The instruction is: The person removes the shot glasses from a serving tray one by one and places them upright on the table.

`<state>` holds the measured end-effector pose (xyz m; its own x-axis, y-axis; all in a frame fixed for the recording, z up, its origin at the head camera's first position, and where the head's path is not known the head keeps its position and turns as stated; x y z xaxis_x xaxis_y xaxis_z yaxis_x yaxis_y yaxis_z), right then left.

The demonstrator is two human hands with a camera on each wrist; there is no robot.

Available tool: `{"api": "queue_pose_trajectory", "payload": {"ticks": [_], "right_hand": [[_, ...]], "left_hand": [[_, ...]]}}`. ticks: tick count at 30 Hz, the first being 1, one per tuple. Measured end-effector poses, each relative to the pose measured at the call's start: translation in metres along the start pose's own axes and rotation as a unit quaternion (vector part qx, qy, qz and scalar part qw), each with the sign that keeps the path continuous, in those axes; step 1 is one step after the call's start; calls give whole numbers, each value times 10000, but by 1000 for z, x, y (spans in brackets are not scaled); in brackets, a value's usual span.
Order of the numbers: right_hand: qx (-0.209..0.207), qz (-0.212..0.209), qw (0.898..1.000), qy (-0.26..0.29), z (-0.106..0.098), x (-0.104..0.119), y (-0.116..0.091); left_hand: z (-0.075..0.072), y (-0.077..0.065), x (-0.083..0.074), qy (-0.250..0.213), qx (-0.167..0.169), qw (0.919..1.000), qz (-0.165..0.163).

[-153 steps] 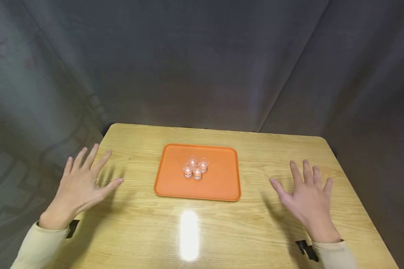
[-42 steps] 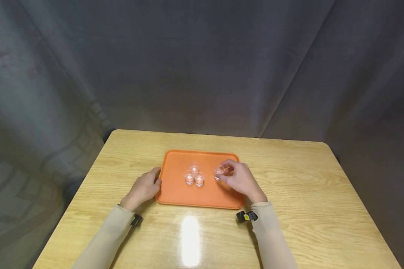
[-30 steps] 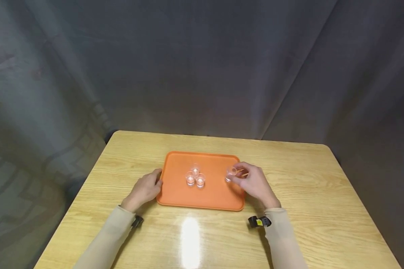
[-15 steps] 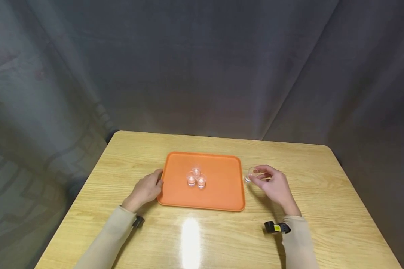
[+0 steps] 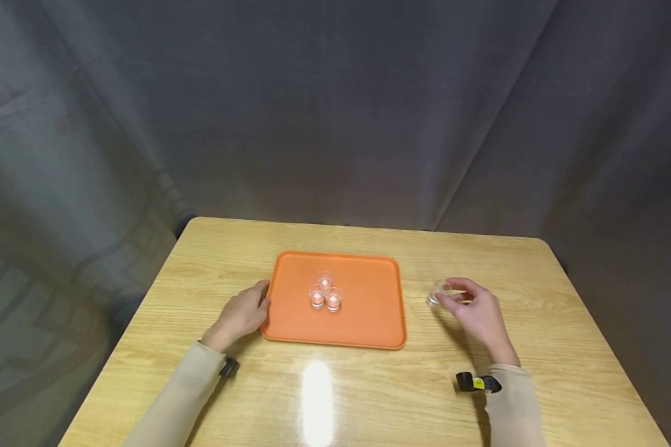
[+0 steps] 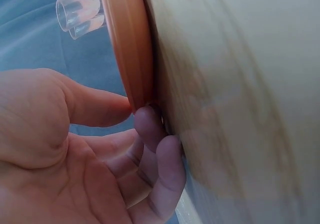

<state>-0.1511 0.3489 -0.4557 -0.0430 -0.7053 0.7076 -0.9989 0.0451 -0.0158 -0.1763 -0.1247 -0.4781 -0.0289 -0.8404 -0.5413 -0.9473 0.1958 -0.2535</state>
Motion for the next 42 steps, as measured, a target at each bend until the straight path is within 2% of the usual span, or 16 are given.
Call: {"api": "queue_pose_trajectory", "payload": {"ticks": [10,19,29,42], "right_hand": [[-86,30,9998,-168,-12,-15,-4],[-33,314,9994,-152,-21,-27,-9],[-202,402,9986,-279,-31,-45,-14],[-235,698,9973,-32,-44,-60,-23]], "left_hand": [[0,-1,0,-42,19,10000,-22],[-1,-2,1,-31,34,10000,6],[0,0,1,-67,81,9999,-30],[-2,-1,1,-48,76,10000,-38]]}}
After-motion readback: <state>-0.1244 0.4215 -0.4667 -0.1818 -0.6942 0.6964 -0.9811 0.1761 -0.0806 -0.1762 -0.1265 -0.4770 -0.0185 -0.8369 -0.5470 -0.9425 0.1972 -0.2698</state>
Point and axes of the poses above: each hand's wrist, its own y-axis towards the middle knuckle, its own z-axis out of the palm, x = y × z, the point moved 2 cm from there along y, towards the middle knuckle, and after that the axes turned 5 degrees about x, right-handed, at the moved point
